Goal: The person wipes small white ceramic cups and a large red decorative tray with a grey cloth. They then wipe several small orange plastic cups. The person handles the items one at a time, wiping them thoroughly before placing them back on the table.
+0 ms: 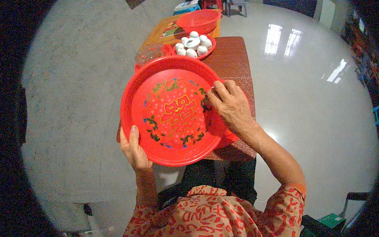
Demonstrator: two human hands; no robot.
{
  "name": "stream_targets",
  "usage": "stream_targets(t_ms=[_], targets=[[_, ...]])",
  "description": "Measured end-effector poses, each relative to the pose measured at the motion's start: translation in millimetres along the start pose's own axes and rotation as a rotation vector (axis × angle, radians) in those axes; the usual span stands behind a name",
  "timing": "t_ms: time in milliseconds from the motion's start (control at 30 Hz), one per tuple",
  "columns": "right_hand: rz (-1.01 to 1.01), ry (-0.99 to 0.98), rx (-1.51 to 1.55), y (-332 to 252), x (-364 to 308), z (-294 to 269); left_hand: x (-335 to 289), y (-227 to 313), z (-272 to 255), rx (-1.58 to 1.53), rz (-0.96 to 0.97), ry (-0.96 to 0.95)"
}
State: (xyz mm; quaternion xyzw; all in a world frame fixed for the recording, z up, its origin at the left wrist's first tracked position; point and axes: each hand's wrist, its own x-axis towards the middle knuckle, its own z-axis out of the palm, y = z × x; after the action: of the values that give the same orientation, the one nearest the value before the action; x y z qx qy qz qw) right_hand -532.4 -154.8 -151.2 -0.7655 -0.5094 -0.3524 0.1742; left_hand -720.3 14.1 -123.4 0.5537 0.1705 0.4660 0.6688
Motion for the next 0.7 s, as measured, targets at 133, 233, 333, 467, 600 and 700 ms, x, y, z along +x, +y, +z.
stream_targets(t_ms=[133,233,333,467,600,700], targets=[[0.037,-0.036,0.043,-11,-9,-8,1,4,1,-0.069,-0.039,0.035],[0.028,-0.227,0.044,-28,-22,-18,-1,4,6,-0.097,-0.011,0.038],[0.053,-0.286,0.152,-48,-34,-21,-1,-2,4,-0.085,-0.010,0.036],[0.018,-0.370,0.301,-67,-35,-26,-3,-9,7,-0.078,-0.006,0.036],[0.034,-0.346,0.548,-91,-29,-27,-2,-12,4,-0.057,0.008,0.042],[0.122,-0.189,0.846,-98,-27,-26,-1,-9,0,-0.056,-0.028,0.071]])
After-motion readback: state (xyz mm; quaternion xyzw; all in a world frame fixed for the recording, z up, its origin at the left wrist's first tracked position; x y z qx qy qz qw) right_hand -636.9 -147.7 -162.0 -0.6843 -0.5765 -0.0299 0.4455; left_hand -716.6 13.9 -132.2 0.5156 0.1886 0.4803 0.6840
